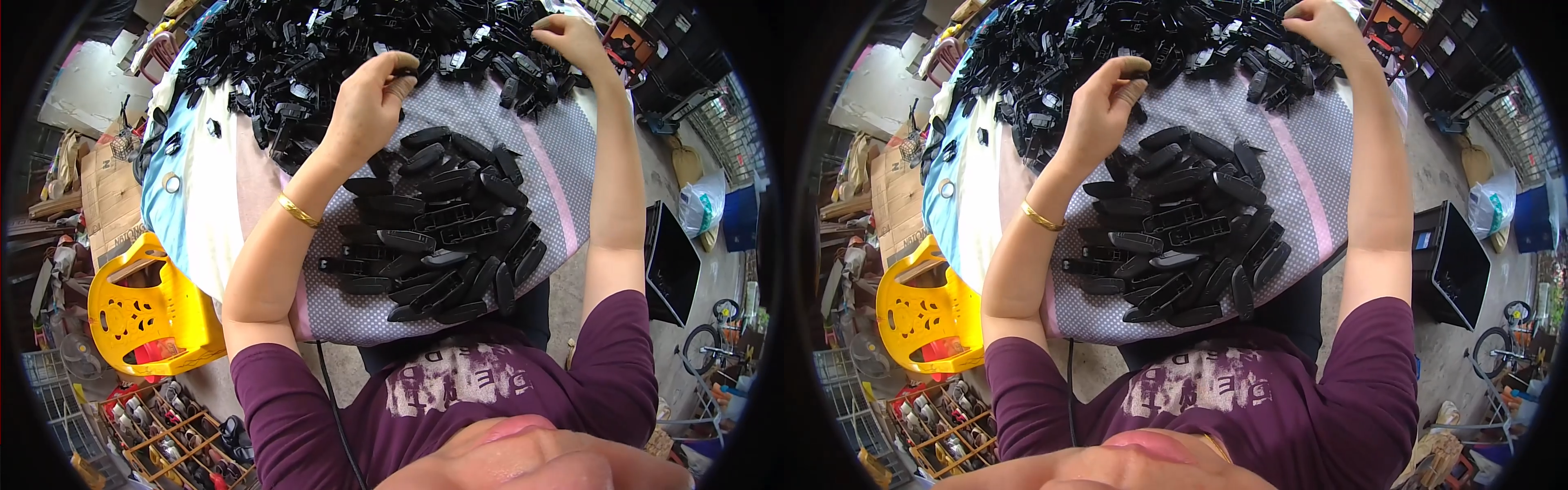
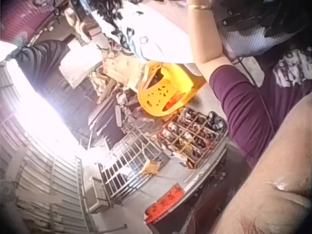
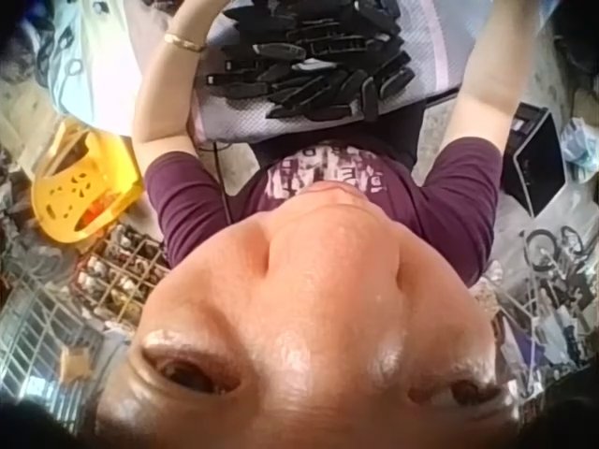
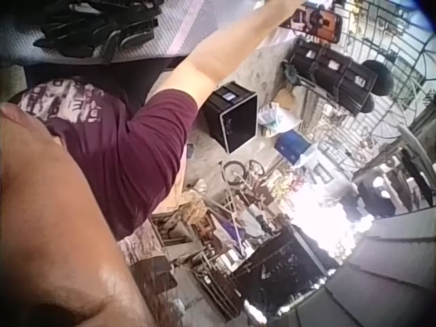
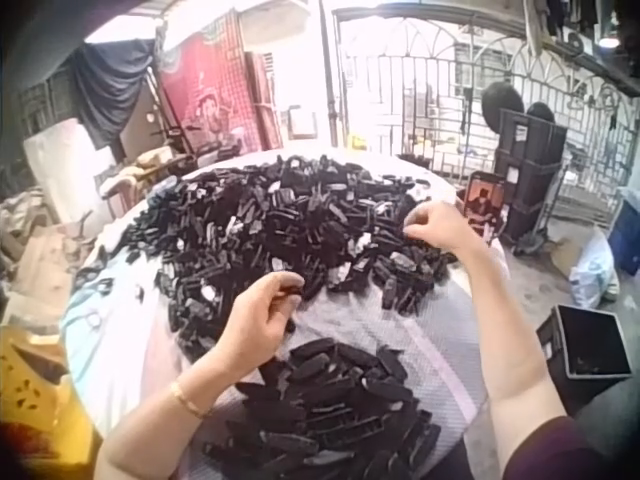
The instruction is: Manually sort and inspect small black plastic components on a table.
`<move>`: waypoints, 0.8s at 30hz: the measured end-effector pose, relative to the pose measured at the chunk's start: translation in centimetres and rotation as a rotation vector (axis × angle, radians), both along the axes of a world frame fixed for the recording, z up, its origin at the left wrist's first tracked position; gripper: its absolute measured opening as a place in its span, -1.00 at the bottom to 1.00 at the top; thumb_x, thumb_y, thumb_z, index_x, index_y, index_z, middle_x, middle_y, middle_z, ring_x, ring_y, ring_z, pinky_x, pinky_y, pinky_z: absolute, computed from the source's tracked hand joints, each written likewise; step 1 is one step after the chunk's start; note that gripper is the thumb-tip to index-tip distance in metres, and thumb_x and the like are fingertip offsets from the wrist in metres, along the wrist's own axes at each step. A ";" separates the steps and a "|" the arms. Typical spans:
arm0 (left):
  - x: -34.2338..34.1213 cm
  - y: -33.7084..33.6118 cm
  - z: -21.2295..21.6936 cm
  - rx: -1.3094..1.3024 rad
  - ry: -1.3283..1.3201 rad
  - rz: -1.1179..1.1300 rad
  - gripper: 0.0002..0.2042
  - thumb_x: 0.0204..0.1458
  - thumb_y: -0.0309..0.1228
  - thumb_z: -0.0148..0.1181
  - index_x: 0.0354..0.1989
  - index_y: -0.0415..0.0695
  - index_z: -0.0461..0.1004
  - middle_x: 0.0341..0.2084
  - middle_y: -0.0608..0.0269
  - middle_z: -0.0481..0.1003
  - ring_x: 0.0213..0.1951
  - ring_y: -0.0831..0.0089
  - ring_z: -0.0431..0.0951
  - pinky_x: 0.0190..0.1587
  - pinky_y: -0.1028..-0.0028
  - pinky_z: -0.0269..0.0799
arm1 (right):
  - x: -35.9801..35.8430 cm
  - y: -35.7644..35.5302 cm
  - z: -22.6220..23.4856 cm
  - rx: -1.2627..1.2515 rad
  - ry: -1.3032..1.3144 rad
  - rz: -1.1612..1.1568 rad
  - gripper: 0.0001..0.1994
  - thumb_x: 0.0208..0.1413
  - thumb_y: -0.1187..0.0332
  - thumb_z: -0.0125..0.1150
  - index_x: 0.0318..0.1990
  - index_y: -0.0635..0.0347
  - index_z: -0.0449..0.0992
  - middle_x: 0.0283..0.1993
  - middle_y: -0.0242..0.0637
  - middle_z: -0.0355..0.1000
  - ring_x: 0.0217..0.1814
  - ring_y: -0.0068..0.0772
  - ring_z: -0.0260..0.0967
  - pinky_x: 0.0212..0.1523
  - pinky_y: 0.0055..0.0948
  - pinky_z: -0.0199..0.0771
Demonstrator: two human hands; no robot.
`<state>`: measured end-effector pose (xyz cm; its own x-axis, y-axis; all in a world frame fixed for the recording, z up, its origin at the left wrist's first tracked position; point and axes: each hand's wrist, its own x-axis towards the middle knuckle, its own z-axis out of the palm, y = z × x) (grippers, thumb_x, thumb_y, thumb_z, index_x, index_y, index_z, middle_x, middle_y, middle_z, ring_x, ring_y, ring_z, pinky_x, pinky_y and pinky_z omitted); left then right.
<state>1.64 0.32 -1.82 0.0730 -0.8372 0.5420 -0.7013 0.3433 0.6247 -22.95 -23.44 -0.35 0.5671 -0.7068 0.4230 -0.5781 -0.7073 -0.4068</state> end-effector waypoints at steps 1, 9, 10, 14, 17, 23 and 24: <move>0.1 0.0 0.0 0.010 0.101 0.007 -0.84 0.00 -0.47 0.07 -0.23 -0.20 0.43 -0.47 0.23 0.45 -0.46 0.51 0.45 -0.42 0.58 0.37 | 0.7 0.6 -0.1 -0.045 0.066 -0.009 -0.77 -0.08 0.26 0.15 -0.28 0.17 0.53 -0.37 -0.30 0.48 -0.38 -0.41 0.42 -0.29 -0.48 0.38; 0.8 0.2 0.6 0.329 0.787 -0.052 -0.76 0.12 -0.38 -0.05 -0.07 -0.13 0.40 -0.35 0.37 0.42 -0.40 0.70 0.35 -0.40 0.74 0.28 | -0.4 1.5 1.5 -0.044 0.399 -0.373 -0.80 -0.20 0.33 0.14 -0.37 0.14 0.56 -0.40 -0.23 0.49 -0.38 -0.38 0.44 -0.29 -0.43 0.41; 0.8 0.2 0.5 0.329 0.786 -0.054 -0.76 0.12 -0.38 -0.05 -0.07 -0.13 0.40 -0.35 0.37 0.42 -0.40 0.70 0.35 -0.40 0.74 0.28 | -0.7 1.4 1.4 0.019 0.373 -0.396 -0.80 -0.22 0.35 0.14 -0.38 0.14 0.57 -0.40 -0.22 0.49 -0.38 -0.39 0.45 -0.29 -0.43 0.42; 0.9 0.2 0.0 0.327 0.741 -0.127 -0.71 -0.05 -0.44 0.11 -0.12 -0.22 0.40 -0.44 0.38 0.41 -0.51 0.71 0.28 -0.45 0.73 0.24 | -1.1 0.3 0.5 -0.049 0.307 -0.320 -0.77 -0.19 0.30 0.20 -0.32 0.13 0.56 -0.39 -0.20 0.49 -0.35 -0.38 0.45 -0.27 -0.41 0.41; 0.5 0.4 0.2 0.310 0.672 -0.122 -0.68 -0.16 -0.48 0.18 -0.15 -0.23 0.41 -0.40 0.37 0.41 -0.45 0.70 0.32 -0.40 0.70 0.27 | -0.5 0.6 0.3 -0.001 0.443 -0.372 -0.74 -0.18 0.24 0.23 -0.30 0.14 0.54 -0.37 -0.19 0.49 -0.34 -0.33 0.46 -0.25 -0.40 0.41; 0.1 0.9 0.8 0.342 0.623 -0.150 -0.71 -0.19 -0.57 0.21 -0.21 -0.24 0.42 -0.41 0.35 0.43 -0.38 0.67 0.37 -0.30 0.70 0.28 | 1.6 1.8 0.1 -0.038 0.600 -0.520 -0.71 -0.18 0.29 0.17 -0.22 0.09 0.51 -0.21 -0.16 0.46 -0.15 -0.20 0.42 -0.14 -0.31 0.39; 0.0 1.0 0.9 0.372 0.604 -0.156 -0.74 -0.19 -0.57 0.21 -0.24 -0.24 0.43 -0.44 0.36 0.43 -0.40 0.68 0.36 -0.32 0.70 0.28 | 1.8 1.9 0.2 -0.025 0.605 -0.561 -0.69 -0.19 0.33 0.14 -0.19 0.07 0.50 -0.17 -0.15 0.44 -0.11 -0.19 0.40 -0.12 -0.30 0.38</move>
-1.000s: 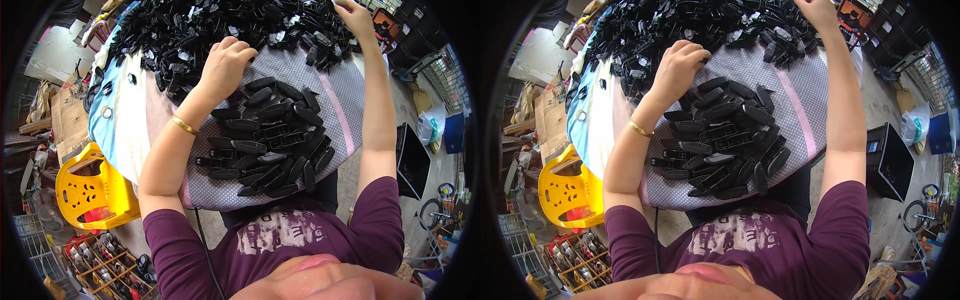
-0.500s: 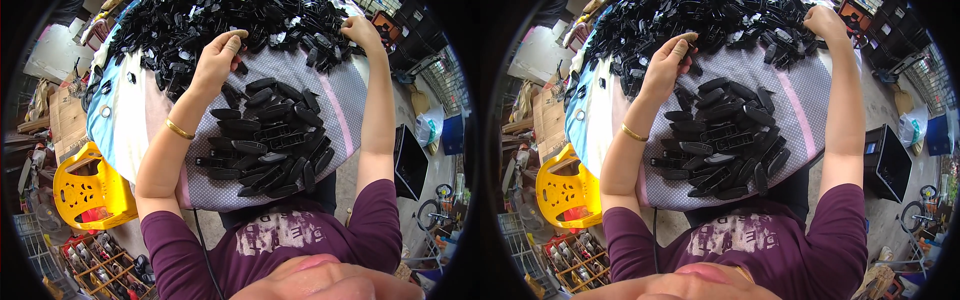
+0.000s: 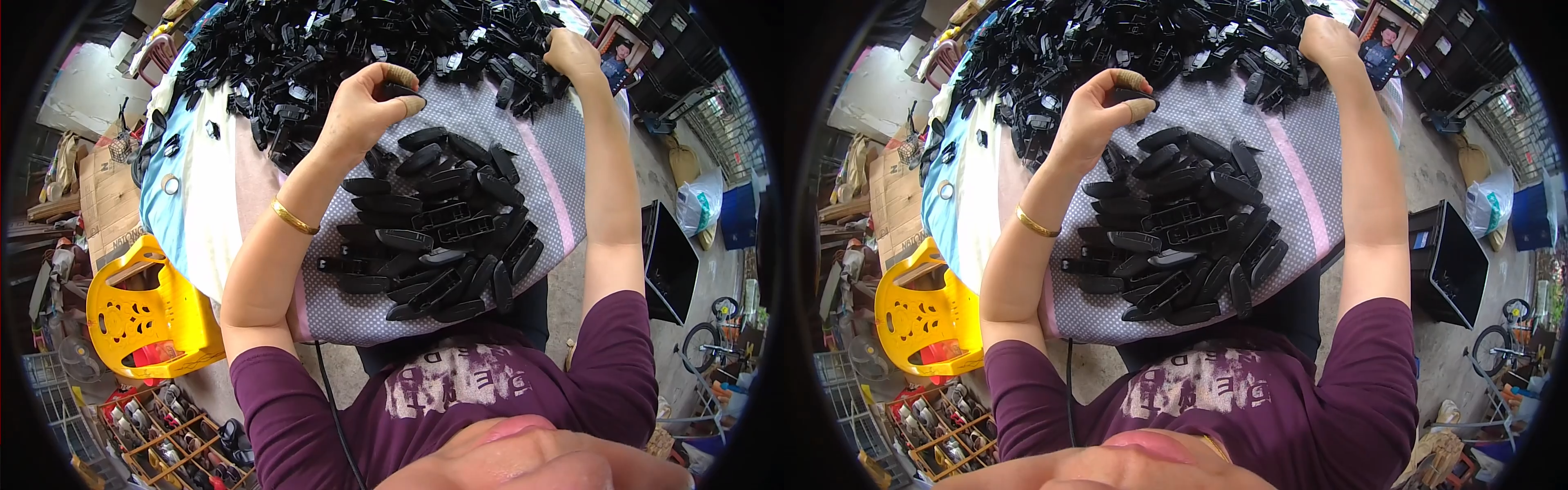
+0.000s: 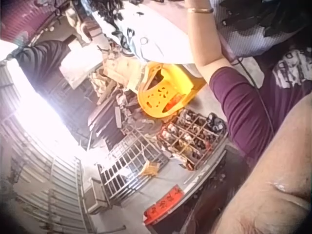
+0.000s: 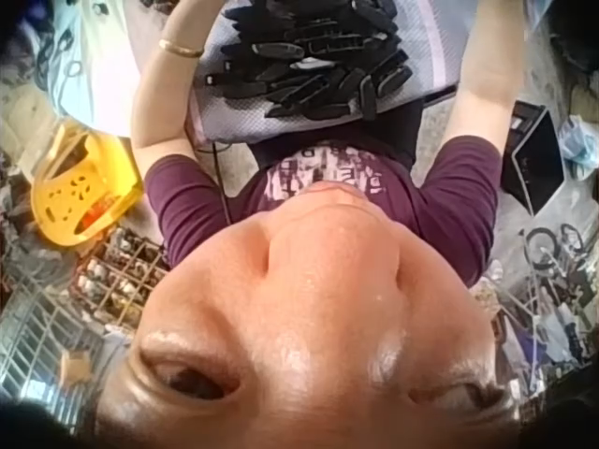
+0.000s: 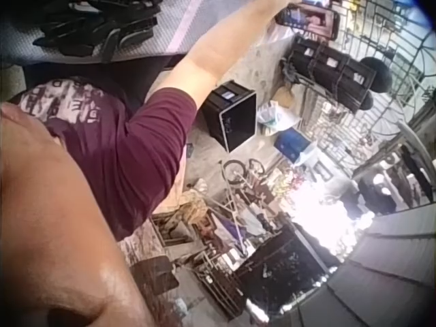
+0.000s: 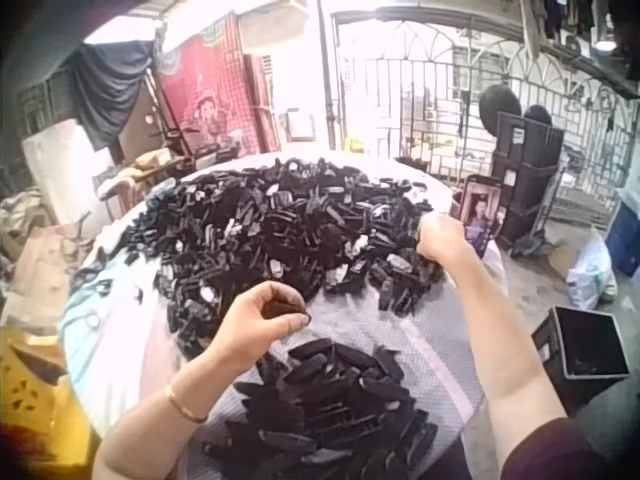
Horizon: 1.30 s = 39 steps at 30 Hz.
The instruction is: Manually sort and inspect small black plastic components on a table.
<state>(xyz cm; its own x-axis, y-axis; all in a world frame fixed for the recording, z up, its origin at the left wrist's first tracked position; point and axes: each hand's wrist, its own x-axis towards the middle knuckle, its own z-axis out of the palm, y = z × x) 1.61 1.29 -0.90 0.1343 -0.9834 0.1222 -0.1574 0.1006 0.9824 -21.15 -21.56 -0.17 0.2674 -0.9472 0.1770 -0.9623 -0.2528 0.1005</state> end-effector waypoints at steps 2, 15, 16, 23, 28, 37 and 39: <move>-0.5 0.1 0.4 -0.017 -0.008 0.017 -0.76 -0.18 -0.57 0.21 -0.26 -0.24 0.44 -0.49 0.38 0.42 -0.45 0.69 0.35 -0.38 0.71 0.27 | -0.3 0.1 0.3 -0.044 -0.066 -0.016 -0.65 -0.21 0.35 0.13 -0.15 0.05 0.47 -0.15 -0.15 0.43 -0.09 -0.20 0.39 -0.10 -0.30 0.37; -0.4 -0.1 -0.1 -0.050 0.268 0.033 -0.66 -0.15 -0.57 0.18 -0.13 -0.33 0.35 -0.49 0.22 0.45 -0.48 0.56 0.47 -0.39 0.64 0.42 | 6.3 11.5 3.0 0.782 -1.334 0.492 -0.67 -0.07 0.54 -0.04 -0.06 0.26 0.31 -0.44 -0.28 0.37 -0.46 -0.60 0.35 -0.47 -0.63 0.37; -0.4 -0.2 -0.3 -0.050 0.267 0.042 -0.66 -0.15 -0.57 0.18 -0.13 -0.33 0.35 -0.49 0.22 0.45 -0.48 0.56 0.47 -0.39 0.64 0.42 | 6.7 11.3 2.5 0.937 -1.574 0.538 -0.69 -0.05 0.55 -0.05 -0.07 0.25 0.30 -0.41 -0.25 0.37 -0.45 -0.60 0.35 -0.45 -0.64 0.37; 0.1 -0.3 -0.6 -0.103 0.383 -0.041 -0.68 0.01 -0.56 0.05 -0.03 -0.34 0.25 -0.26 0.06 0.43 -0.21 0.29 0.51 -0.10 0.44 0.45 | 7.7 12.4 0.2 0.807 -1.551 0.813 -0.75 0.16 0.40 -0.10 -0.06 0.30 0.37 -0.16 -0.23 0.41 -0.18 -0.47 0.41 -0.12 -0.53 0.42; 0.6 -0.4 -0.3 -0.101 0.460 -0.059 -0.79 0.04 -0.47 0.05 -0.17 -0.29 0.36 -0.32 0.19 0.43 -0.29 0.45 0.49 -0.21 0.47 0.50 | 7.9 13.0 0.1 0.460 -1.463 1.038 -0.70 0.05 0.59 -0.01 -0.02 0.36 0.32 -0.08 -0.19 0.37 -0.09 -0.45 0.38 0.01 -0.50 0.36; 0.5 0.2 0.7 -0.128 0.449 -0.053 -0.78 0.07 -0.42 0.03 -0.14 -0.22 0.34 -0.39 0.27 0.44 -0.44 0.55 0.48 -0.42 0.64 0.42 | 7.6 14.5 0.2 -0.073 -1.060 1.246 -0.69 -0.12 0.64 0.14 -0.13 0.29 0.44 -0.13 -0.22 0.40 -0.11 -0.42 0.38 -0.07 -0.52 0.38; 0.9 -0.1 0.7 -0.095 0.454 -0.027 -0.77 0.05 -0.43 0.04 -0.14 -0.25 0.35 -0.36 0.19 0.46 -0.42 0.49 0.51 -0.41 0.63 0.43 | 8.0 14.1 -0.1 -0.050 -1.091 1.239 -0.69 -0.10 0.63 0.14 -0.12 0.30 0.44 -0.14 -0.22 0.40 -0.11 -0.42 0.38 -0.07 -0.52 0.39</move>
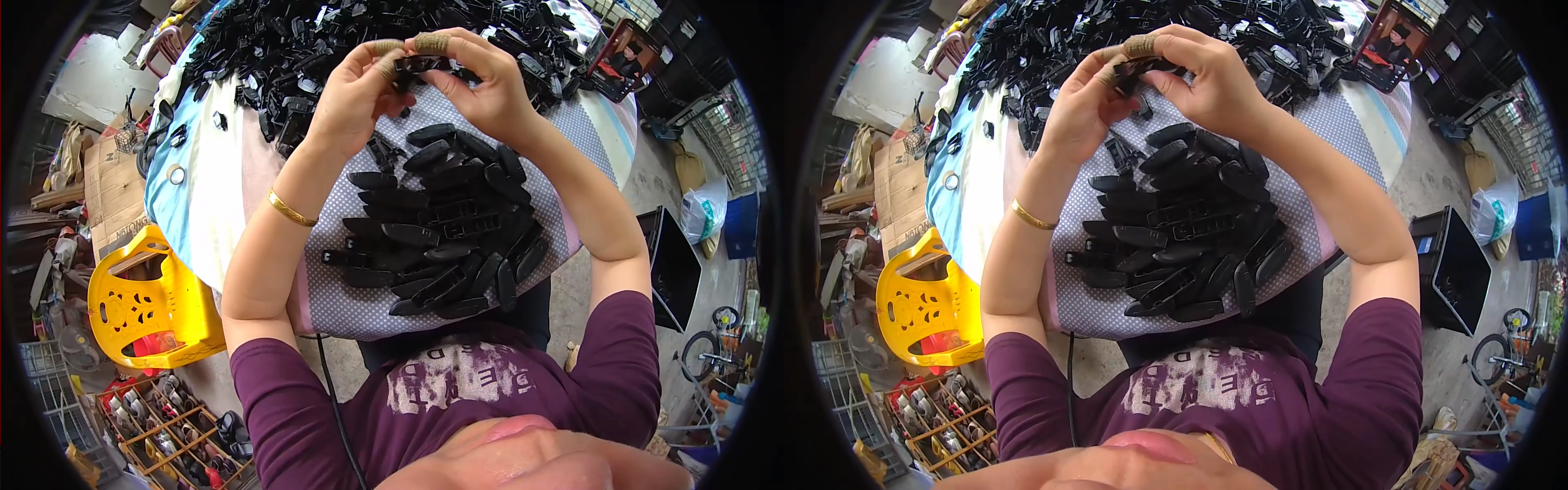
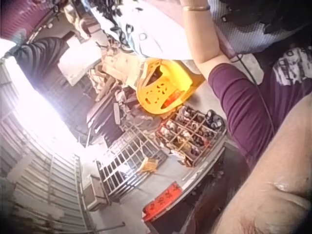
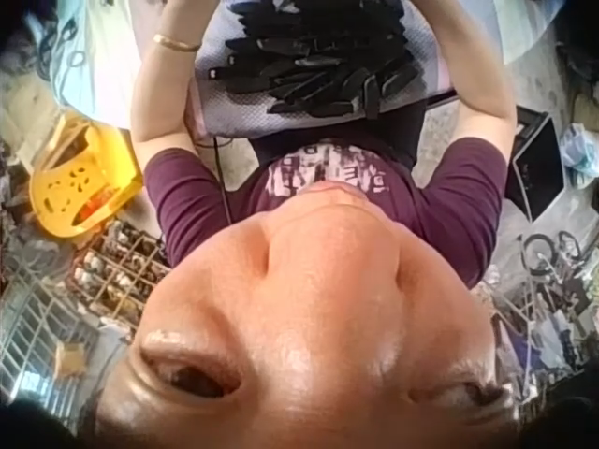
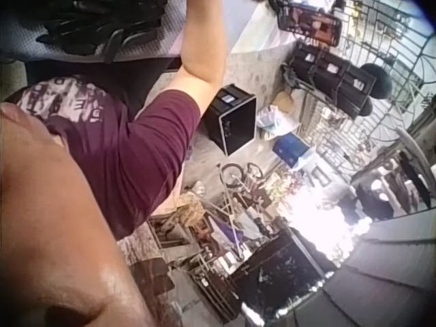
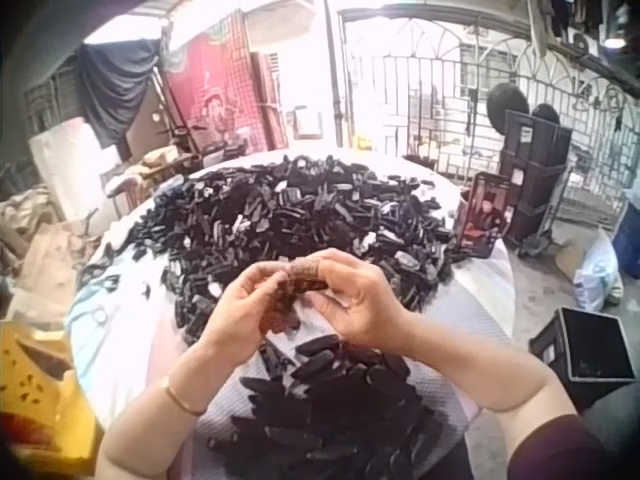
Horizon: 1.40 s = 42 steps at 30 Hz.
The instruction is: Manually sort and inspect small black plastic components on a table.
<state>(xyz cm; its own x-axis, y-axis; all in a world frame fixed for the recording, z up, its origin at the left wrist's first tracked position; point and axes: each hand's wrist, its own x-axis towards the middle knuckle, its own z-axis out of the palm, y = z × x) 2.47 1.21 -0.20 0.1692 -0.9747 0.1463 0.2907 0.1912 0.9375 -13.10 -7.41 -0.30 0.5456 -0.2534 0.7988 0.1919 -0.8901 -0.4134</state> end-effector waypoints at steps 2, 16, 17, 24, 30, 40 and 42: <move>0.4 0.0 0.0 0.032 0.090 -0.054 -0.77 0.04 -0.46 0.03 -0.15 -0.28 0.35 -0.33 0.15 0.46 -0.38 0.46 0.51 -0.36 0.60 0.45 | 0.1 -0.3 -0.3 0.030 -0.012 0.010 -0.70 -0.09 0.62 0.13 -0.12 0.31 0.43 -0.14 -0.22 0.40 -0.11 -0.43 0.38 -0.07 -0.53 0.39; 0.2 -0.4 -1.3 -0.066 -0.055 0.020 -0.77 -0.03 -0.50 0.13 -0.17 -0.28 0.44 -0.49 0.38 0.45 -0.58 0.71 0.26 -0.52 0.74 0.19 | -0.1 -0.9 -0.7 0.246 0.069 0.034 -0.71 -0.06 0.57 0.14 -0.11 0.32 0.42 -0.17 -0.34 0.38 -0.16 -0.58 0.36 -0.14 -0.62 0.41; 0.2 -0.4 -1.4 -0.066 -0.055 0.025 -0.77 -0.03 -0.50 0.13 -0.17 -0.28 0.44 -0.49 0.38 0.45 -0.58 0.71 0.26 -0.52 0.74 0.19 | 0.0 -0.9 -0.8 0.245 0.069 0.038 -0.71 -0.06 0.57 0.14 -0.11 0.32 0.42 -0.17 -0.34 0.38 -0.16 -0.58 0.36 -0.14 -0.62 0.41; -0.4 -0.2 -1.3 -0.110 -0.152 0.125 -0.73 -0.03 -0.52 0.13 -0.12 -0.28 0.42 -0.35 0.32 0.48 -0.41 0.70 0.38 -0.36 0.73 0.30 | 0.3 -0.1 -0.9 0.287 0.052 0.001 -0.70 -0.08 0.57 0.17 -0.12 0.31 0.43 -0.20 -0.32 0.38 -0.20 -0.55 0.38 -0.17 -0.63 0.42; -1.7 -0.2 -1.5 -0.122 -0.061 0.167 -0.73 -0.03 -0.53 0.12 -0.11 -0.29 0.41 -0.29 0.26 0.48 -0.28 0.63 0.44 -0.18 0.67 0.36 | 0.4 0.9 -0.9 0.019 0.034 -0.187 -0.75 -0.15 0.58 0.22 -0.23 0.31 0.47 -0.28 -0.31 0.40 -0.25 -0.50 0.40 -0.25 -0.61 0.44; -0.9 0.2 -0.1 -0.237 -0.220 0.078 -0.80 -0.02 -0.54 0.10 -0.19 -0.26 0.48 -0.34 0.25 0.50 -0.28 0.59 0.46 -0.18 0.65 0.38 | -0.1 -0.1 -0.7 0.532 0.362 0.133 -0.70 0.04 0.37 0.12 -0.09 0.35 0.38 -0.27 -0.25 0.47 -0.22 -0.53 0.42 -0.19 -0.57 0.43; -1.1 0.4 0.3 -0.257 -0.227 0.080 -0.80 -0.02 -0.55 0.10 -0.20 -0.26 0.48 -0.34 0.25 0.51 -0.29 0.59 0.46 -0.18 0.65 0.38 | -0.1 0.2 -1.1 0.503 0.315 0.117 -0.73 0.05 0.39 0.11 -0.12 0.35 0.40 -0.28 -0.26 0.47 -0.22 -0.54 0.41 -0.20 -0.59 0.43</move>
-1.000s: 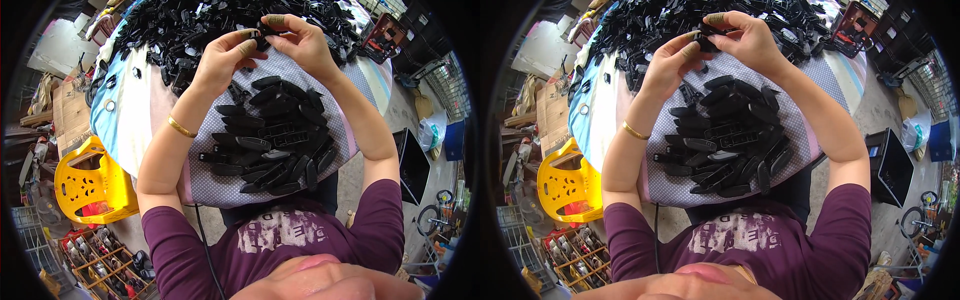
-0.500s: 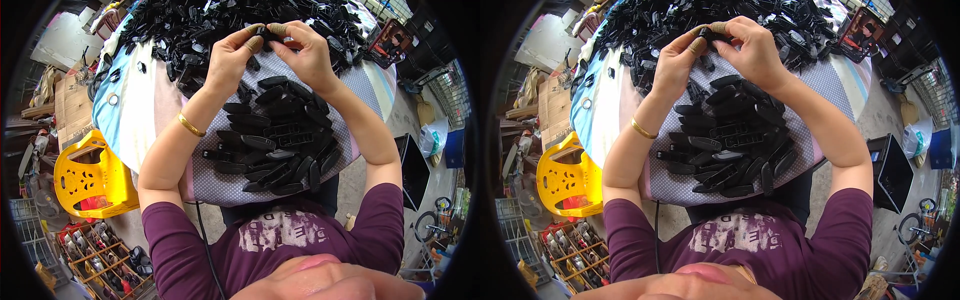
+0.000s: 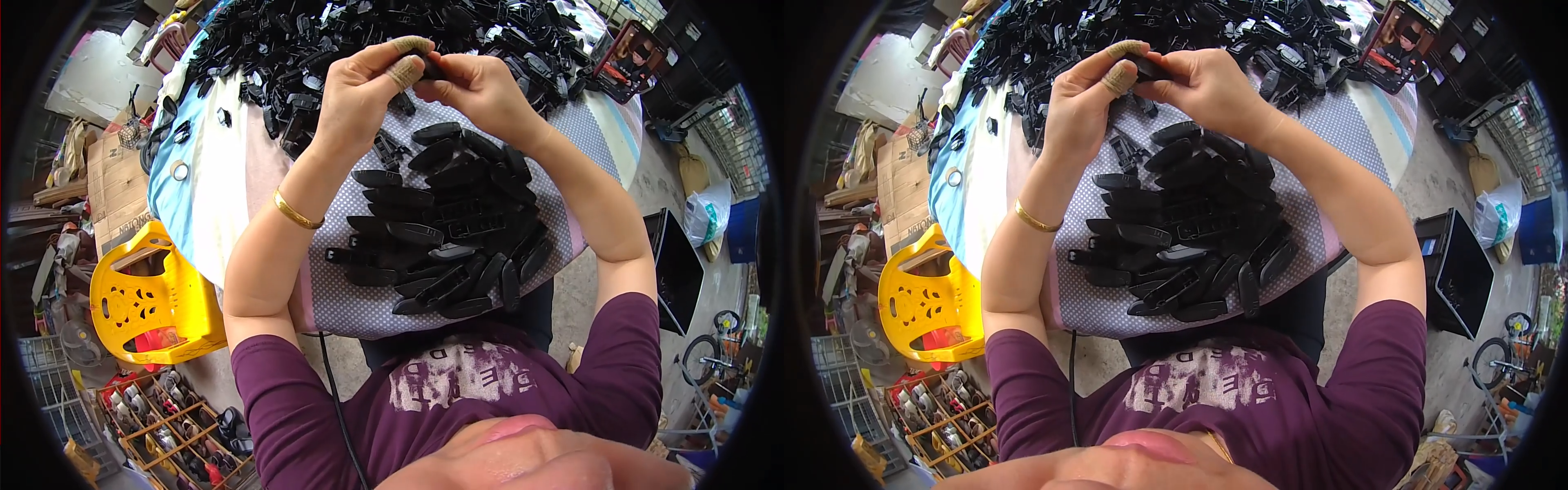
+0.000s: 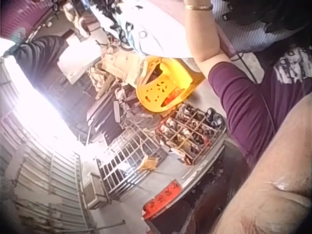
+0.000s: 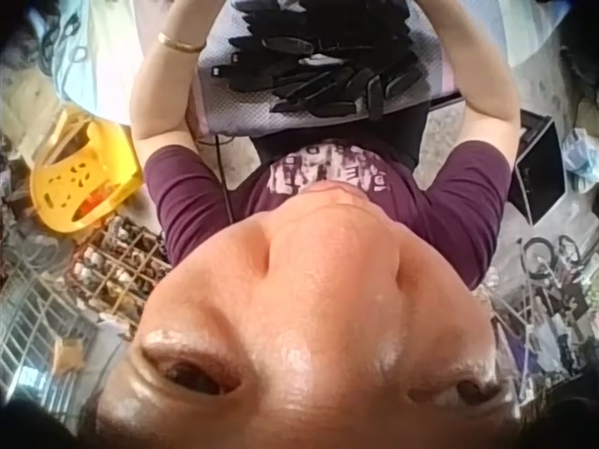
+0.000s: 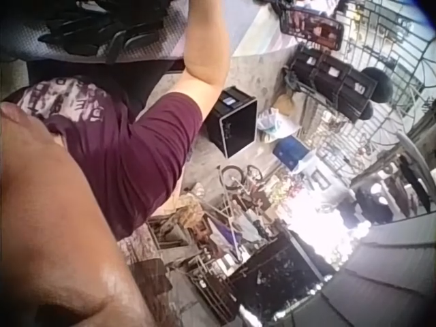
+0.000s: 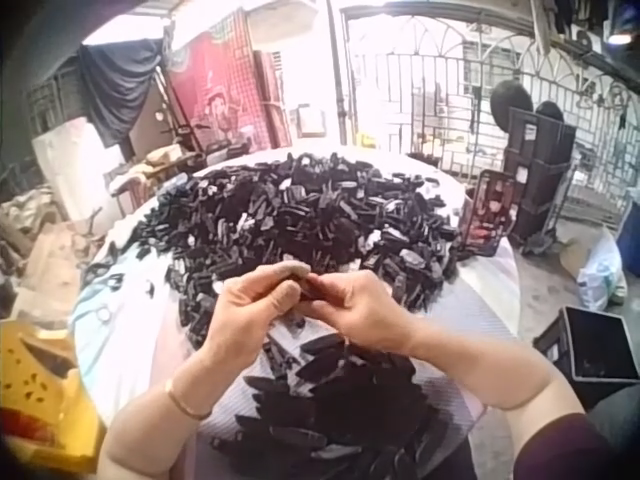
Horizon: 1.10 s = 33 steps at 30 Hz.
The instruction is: Manually sort and inspect small black plastic components on a table.
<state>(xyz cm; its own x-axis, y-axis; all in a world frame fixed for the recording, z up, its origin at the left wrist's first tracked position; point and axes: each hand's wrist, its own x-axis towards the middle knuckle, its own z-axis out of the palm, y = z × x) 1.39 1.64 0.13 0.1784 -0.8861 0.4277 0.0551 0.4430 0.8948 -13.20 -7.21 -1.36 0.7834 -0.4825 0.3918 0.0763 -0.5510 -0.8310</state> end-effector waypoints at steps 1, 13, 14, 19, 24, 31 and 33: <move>-0.1 0.1 0.2 -0.019 -0.006 0.003 -0.81 -0.02 -0.55 0.10 -0.20 -0.26 0.48 -0.35 0.25 0.51 -0.30 0.60 0.47 -0.19 0.65 0.39 | 0.0 0.1 -0.1 -0.029 -0.042 -0.021 -0.76 0.05 0.42 0.10 -0.14 0.36 0.42 -0.29 -0.27 0.48 -0.22 -0.56 0.41 -0.21 -0.60 0.42; -3.0 2.8 2.9 0.048 -0.957 -0.248 -0.53 -0.30 -0.41 0.35 -0.09 -0.03 0.45 -0.42 0.27 0.52 -0.44 0.51 0.44 -0.34 0.56 0.38 | -10.9 -13.0 2.3 -0.735 0.728 -0.681 -0.64 -0.13 0.55 0.07 -0.08 0.11 0.43 -0.21 -0.18 0.44 -0.16 -0.32 0.41 -0.09 -0.48 0.36; -2.9 3.0 3.2 0.106 -0.918 -0.299 -0.58 -0.27 -0.43 0.33 -0.12 -0.05 0.47 -0.40 0.27 0.51 -0.44 0.51 0.44 -0.34 0.56 0.38 | -10.9 -13.4 1.9 -0.684 0.878 -0.722 -0.59 -0.18 0.58 0.08 -0.07 0.09 0.43 -0.19 -0.18 0.43 -0.14 -0.30 0.40 -0.07 -0.46 0.34; 0.9 0.7 0.5 -0.118 -1.232 0.120 -0.76 -0.12 -0.56 0.10 -0.22 -0.14 0.49 -0.22 0.19 0.45 -0.22 0.29 0.39 -0.11 0.45 0.35 | -9.5 -13.6 1.0 -0.573 0.936 -0.669 -0.63 -0.19 0.55 0.14 -0.11 0.14 0.43 -0.19 -0.16 0.44 -0.17 -0.27 0.41 -0.14 -0.40 0.36; 1.9 -0.2 -2.2 -0.193 -1.626 0.300 -0.73 -0.26 -0.59 0.08 -0.29 -0.09 0.49 -0.17 0.26 0.42 -0.10 0.32 0.30 -0.06 0.41 0.26 | -10.1 -14.0 1.2 -0.727 0.716 -0.736 -0.77 -0.06 0.42 0.08 -0.19 0.17 0.46 -0.27 -0.19 0.43 -0.22 -0.27 0.40 -0.17 -0.41 0.36; 0.7 -0.5 -1.6 0.049 -0.933 0.279 -0.81 -0.06 -0.59 0.05 -0.22 -0.21 0.42 -0.29 0.18 0.44 -0.21 0.36 0.45 -0.12 0.40 0.34 | -3.4 -4.0 4.6 -0.159 0.006 -0.187 -0.72 0.08 0.59 -0.26 -0.09 0.31 0.35 -0.44 -0.36 0.36 -0.37 -0.63 0.29 -0.36 -0.61 0.34; 0.2 -1.1 -1.4 0.032 -0.854 0.246 -0.81 -0.01 -0.57 0.05 -0.19 -0.27 0.39 -0.31 0.19 0.45 -0.25 0.47 0.47 -0.18 0.49 0.40 | -1.7 -2.8 2.8 -0.446 -0.268 -0.086 -0.65 0.04 0.63 -0.20 0.01 0.28 0.32 -0.50 -0.40 0.36 -0.45 -0.72 0.26 -0.42 -0.68 0.28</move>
<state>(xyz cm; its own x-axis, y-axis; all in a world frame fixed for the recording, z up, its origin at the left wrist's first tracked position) 1.61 0.55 -1.26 -0.0028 -0.8785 0.4777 -0.7301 0.3282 0.5994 -14.90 -10.01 1.41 0.5925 -0.2809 0.7550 0.1932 -0.8603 -0.4717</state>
